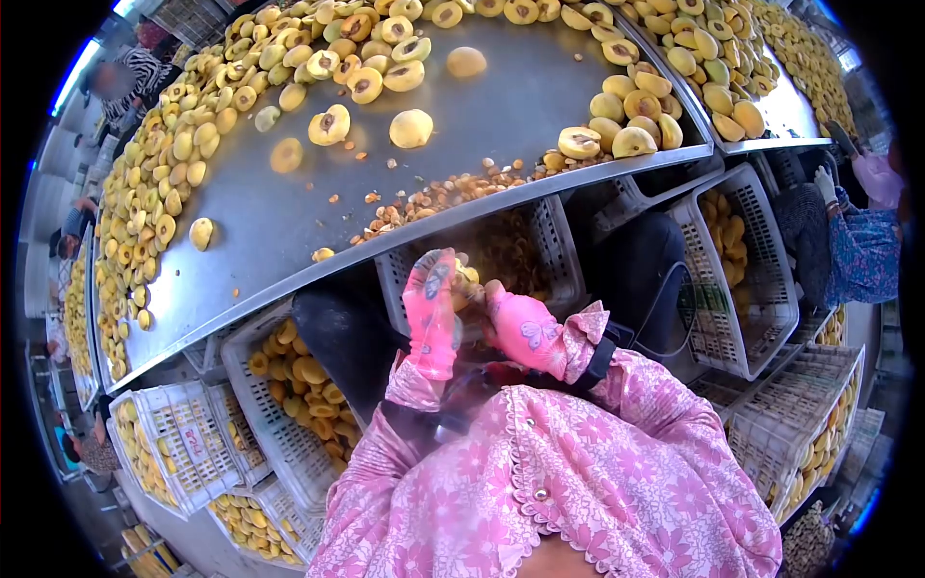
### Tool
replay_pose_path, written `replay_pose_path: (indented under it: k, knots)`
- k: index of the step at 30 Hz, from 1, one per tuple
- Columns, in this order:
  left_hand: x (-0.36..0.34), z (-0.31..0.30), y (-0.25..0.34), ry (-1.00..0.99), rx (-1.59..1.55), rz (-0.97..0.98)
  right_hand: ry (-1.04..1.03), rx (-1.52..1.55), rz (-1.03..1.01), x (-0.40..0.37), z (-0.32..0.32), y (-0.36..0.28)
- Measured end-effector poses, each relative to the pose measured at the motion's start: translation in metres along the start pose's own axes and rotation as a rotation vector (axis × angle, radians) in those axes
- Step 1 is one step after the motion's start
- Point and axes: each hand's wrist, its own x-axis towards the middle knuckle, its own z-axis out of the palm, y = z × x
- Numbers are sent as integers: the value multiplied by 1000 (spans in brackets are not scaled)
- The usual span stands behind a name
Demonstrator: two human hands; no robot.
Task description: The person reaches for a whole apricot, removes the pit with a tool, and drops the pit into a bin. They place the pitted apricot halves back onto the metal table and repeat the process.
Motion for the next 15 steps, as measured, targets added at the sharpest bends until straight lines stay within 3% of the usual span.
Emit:
replay_pose_path:
  k: [3, 6, 12, 15]
  knots:
    - [3, -6, -10, -14, 73, 62, 100, -280, -147, 4, 5, 14]
    - [5, -6, -9, -19, 74, 55, -82, 385, 314, -5, -10, -23]
    - [8, -12, -15, 25, 69, 89, -72, 128, 127, 5, -1, -6]
    - [7, -6, -11, 95, -65, 3, 88, -341, -161, 10, 0, 1]
